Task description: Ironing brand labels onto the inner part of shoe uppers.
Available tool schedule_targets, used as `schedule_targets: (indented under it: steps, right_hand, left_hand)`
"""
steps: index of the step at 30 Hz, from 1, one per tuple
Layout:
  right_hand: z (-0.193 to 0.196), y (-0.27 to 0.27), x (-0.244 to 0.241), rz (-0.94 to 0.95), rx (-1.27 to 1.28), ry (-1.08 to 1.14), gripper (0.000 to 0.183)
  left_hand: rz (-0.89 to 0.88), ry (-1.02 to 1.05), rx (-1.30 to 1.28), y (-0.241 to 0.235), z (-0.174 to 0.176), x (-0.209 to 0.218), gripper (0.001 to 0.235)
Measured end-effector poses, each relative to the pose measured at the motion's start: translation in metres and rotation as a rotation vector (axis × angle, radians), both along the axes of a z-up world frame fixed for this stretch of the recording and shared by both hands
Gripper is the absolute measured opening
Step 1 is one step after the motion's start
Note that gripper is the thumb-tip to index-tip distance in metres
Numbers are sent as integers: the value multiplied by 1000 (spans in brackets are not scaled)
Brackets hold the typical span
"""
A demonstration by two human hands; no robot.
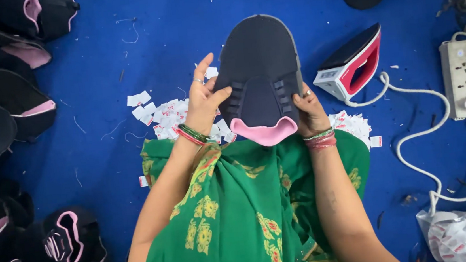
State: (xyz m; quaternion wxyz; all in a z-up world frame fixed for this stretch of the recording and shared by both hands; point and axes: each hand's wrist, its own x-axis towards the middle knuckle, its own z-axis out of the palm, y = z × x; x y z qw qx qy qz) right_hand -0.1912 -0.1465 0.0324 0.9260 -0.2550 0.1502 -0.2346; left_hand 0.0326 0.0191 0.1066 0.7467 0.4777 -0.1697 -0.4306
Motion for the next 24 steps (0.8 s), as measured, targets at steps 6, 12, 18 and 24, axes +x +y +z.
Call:
schedule_targets:
  steps: [6, 12, 18, 24]
  right_hand:
    - [-2, -17, -8, 9, -127, 105, 46]
    - [13, -27, -3, 45, -212, 156, 39]
    - [-2, -24, -3, 10, -215, 157, 36]
    - [-14, -24, -3, 13, -206, 184, 32]
  left_hand:
    - [-216, -120, -11, -7, -32, 32, 70]
    - [-280, -334, 119, -27, -20, 46, 56]
    - [-298, -308, 79, -30, -36, 47, 55]
    - [-307, -277, 64, -25, -49, 48, 55]
